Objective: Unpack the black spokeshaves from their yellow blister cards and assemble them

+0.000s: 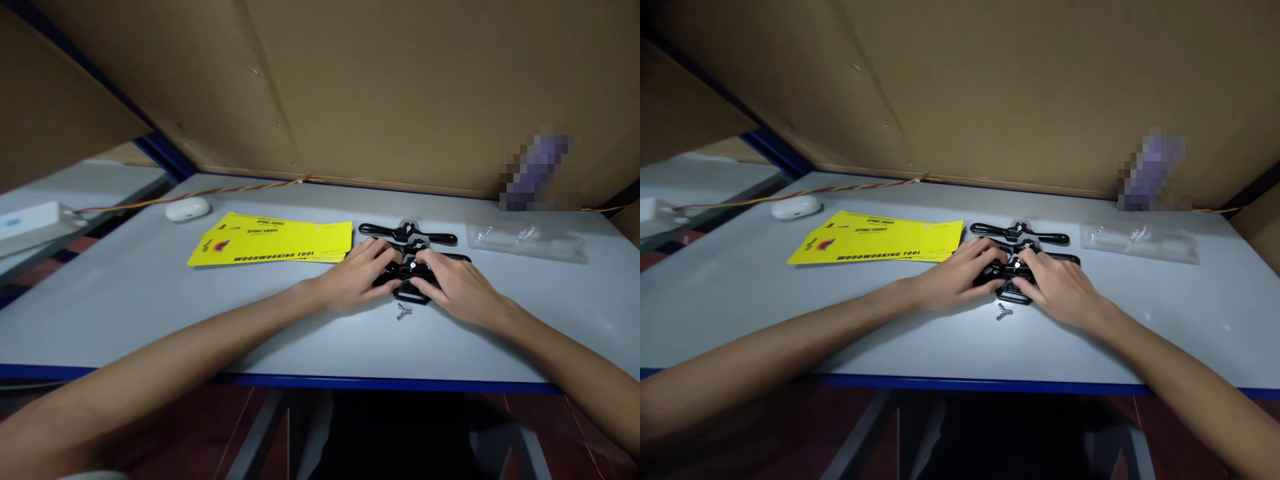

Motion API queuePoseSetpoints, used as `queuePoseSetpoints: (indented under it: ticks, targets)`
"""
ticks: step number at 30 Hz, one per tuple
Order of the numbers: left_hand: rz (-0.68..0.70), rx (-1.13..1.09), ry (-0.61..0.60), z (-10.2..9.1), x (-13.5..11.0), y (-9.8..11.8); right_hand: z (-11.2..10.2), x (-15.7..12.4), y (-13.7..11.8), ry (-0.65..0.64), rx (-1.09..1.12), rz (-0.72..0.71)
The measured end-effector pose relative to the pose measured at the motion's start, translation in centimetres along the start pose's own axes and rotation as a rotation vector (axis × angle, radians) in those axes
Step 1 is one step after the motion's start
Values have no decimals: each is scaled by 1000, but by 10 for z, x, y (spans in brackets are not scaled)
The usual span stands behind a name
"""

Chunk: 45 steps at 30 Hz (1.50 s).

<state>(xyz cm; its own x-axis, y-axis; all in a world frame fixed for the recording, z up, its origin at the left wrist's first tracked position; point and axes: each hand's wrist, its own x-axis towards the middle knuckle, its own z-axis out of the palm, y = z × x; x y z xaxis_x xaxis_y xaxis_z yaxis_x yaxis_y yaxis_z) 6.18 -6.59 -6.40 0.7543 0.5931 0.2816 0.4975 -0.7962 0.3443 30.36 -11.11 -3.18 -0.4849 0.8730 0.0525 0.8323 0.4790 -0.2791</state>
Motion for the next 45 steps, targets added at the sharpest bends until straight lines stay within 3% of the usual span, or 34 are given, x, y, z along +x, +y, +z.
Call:
queuePoseSetpoints:
  ticks: [11, 24, 32, 45]
  targets:
    - [-25, -12, -8, -1, 0, 2, 0, 0, 5, -51, -130, -155]
    - [-17, -6, -1, 1, 0, -1, 0, 1, -2, -11, -37, -15]
    - [-9, -4, 3, 0, 0, -1, 3, 0, 8, -28, -128, -175]
    - [-21, -6, -5, 0, 0, -2, 3, 0, 2, -11, -69, -93]
